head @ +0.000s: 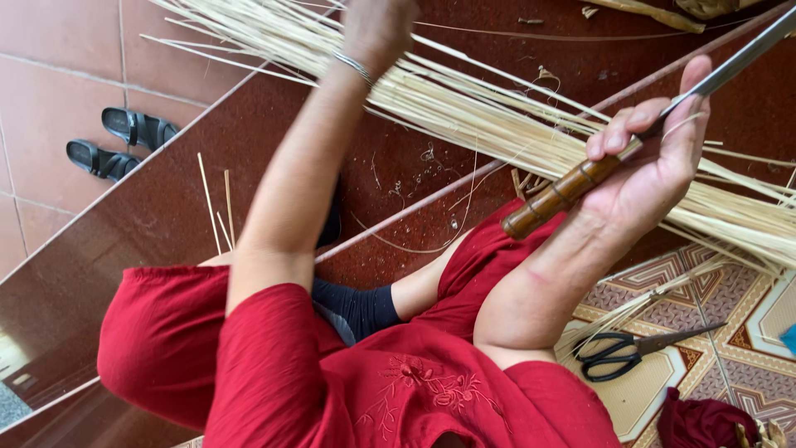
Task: The person sits on the floor and uses a machete to split long bamboo strips into thinner strands. They hold the strips with one hand and draw the blade along the length to separate the fibers, occasionally adjusting the bundle.
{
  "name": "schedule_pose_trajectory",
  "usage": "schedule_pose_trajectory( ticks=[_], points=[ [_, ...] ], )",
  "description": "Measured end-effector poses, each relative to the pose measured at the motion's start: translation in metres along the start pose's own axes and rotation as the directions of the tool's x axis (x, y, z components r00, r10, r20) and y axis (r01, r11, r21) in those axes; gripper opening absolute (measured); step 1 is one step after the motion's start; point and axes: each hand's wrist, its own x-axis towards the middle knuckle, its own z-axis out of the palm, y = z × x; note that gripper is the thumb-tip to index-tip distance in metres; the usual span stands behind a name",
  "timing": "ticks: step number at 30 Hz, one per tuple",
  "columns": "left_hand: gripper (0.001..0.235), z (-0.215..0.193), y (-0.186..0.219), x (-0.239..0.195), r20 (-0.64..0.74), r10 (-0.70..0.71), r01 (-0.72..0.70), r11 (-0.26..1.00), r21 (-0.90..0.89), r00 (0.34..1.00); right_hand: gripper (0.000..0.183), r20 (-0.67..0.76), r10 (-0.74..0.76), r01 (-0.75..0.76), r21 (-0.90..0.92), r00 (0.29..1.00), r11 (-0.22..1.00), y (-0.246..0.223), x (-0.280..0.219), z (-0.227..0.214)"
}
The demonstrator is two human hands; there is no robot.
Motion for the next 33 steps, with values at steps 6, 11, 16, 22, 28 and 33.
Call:
schedule_pose_trajectory(
  ticks=[6,11,16,22,28,33],
  points=[
    [0.021,0.094,0.024,0.019,-0.038,0.024,-0.022,0.998,0.064,0.999,0.031,0.051,0.038,-0.044,0.113,0.998,0.993,-0.012,-0.003,-0.006],
    [0.034,0.126,0.023,0.044,0.08,-0.119,0.104,0.979,0.175,0.99,0.029,0.025,0.049,-0.052,0.135,0.998,0.99,-0.012,-0.003,-0.005],
    [0.013,0.15,0.005,0.056,0.284,-0.221,0.134,0.946,0.295,0.933,0.03,-0.013,0.07,-0.068,0.126,0.997,0.99,-0.007,0.001,0.0],
    [0.017,0.156,-0.009,0.075,0.362,-0.063,-0.045,0.958,0.282,0.93,0.031,-0.027,0.071,-0.067,0.131,0.997,0.989,-0.009,-0.001,-0.004],
    [0.052,0.139,0.016,0.064,0.232,0.025,-0.089,0.959,0.269,0.972,0.031,-0.027,0.069,-0.066,0.114,0.997,0.991,-0.004,0.001,0.005],
    [0.028,0.127,0.021,0.063,0.315,-0.119,0.022,0.955,0.294,0.942,0.034,-0.046,0.081,-0.075,0.113,0.996,0.991,-0.006,0.003,0.0]
  ],
)
